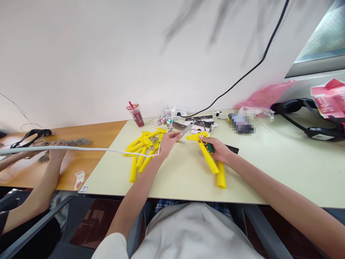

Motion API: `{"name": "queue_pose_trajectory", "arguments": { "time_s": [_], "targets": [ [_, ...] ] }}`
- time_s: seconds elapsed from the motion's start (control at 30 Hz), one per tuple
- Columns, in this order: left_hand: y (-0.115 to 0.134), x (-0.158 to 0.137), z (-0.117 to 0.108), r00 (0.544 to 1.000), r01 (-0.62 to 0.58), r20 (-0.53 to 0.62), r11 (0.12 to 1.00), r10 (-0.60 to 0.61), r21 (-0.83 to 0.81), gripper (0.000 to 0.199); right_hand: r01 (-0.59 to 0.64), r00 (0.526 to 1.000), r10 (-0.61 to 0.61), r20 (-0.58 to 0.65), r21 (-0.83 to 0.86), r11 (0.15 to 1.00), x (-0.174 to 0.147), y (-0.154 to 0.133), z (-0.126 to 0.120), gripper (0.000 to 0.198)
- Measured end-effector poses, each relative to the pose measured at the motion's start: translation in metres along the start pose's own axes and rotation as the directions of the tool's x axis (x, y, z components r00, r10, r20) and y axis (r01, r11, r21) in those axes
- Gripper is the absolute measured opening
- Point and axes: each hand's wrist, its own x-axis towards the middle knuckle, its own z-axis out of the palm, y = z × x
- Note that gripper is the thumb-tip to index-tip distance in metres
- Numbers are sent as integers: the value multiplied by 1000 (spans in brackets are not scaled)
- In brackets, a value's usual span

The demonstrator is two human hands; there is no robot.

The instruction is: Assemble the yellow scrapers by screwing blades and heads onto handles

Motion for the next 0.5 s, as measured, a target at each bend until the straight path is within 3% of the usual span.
{"name": "queue_pose_trajectory", "arguments": {
  "time_s": [0.3,0.5],
  "targets": [
    [11,-8,6,998,54,-5,992,-55,-114,48,-26,997,28,74,-26,999,-4,2,2,32],
    [17,-12,11,998,5,56,997,-1,-74,49,33,995,-26,100,-72,997,-5,5,5,36]
  ]
}}
